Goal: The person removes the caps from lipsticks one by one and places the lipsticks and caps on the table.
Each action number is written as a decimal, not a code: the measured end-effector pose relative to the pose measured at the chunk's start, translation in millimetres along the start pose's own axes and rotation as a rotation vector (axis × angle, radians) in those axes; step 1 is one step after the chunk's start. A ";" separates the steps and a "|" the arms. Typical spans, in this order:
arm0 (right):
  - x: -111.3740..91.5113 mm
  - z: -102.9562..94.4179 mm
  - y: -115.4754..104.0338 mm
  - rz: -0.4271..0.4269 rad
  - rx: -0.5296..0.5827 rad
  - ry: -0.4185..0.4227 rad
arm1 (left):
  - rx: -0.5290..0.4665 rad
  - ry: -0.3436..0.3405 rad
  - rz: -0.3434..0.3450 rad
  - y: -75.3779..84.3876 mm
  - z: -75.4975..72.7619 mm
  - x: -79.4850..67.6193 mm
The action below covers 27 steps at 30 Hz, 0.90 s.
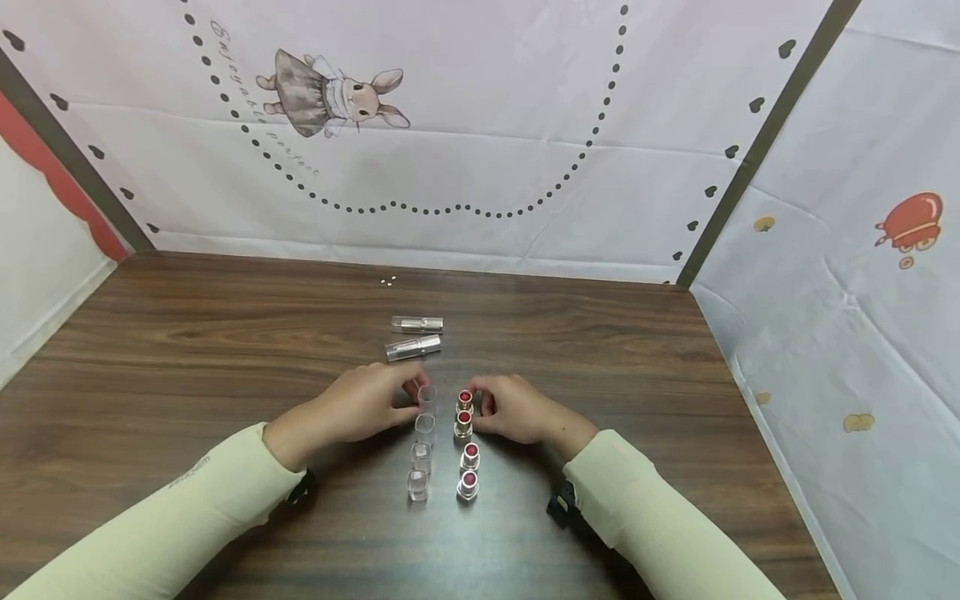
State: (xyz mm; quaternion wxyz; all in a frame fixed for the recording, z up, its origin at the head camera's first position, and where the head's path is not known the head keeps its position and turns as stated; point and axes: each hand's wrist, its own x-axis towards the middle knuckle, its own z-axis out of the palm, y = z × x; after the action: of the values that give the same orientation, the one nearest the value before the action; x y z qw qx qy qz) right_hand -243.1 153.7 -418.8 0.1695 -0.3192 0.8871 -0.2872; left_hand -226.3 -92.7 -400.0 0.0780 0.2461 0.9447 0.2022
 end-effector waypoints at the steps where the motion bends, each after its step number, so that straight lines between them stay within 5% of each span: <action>1: -0.1 0.0 0.3 0.002 -0.002 0.001 | 0.001 0.002 0.004 -0.3 0.7 0.2; 9: -0.4 0.3 0.5 0.014 0.007 -0.005 | 0.063 0.009 0.014 -4.9 -11.3 -1.6; 16: 0.5 -1.2 0.8 0.007 0.022 -0.004 | 0.234 0.120 -0.004 -17.4 -32.4 6.1; 27: 1.3 -3.8 0.9 0.045 0.073 -0.041 | 0.360 0.112 -0.052 -27.2 -32.7 22.8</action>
State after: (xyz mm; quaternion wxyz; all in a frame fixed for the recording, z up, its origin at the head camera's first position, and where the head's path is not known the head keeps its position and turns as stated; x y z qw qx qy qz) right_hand -246.3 155.0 -416.5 0.2054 -0.2987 0.8792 -0.3091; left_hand -265.9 -114.4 -382.9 -0.0150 0.2201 0.9745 0.0414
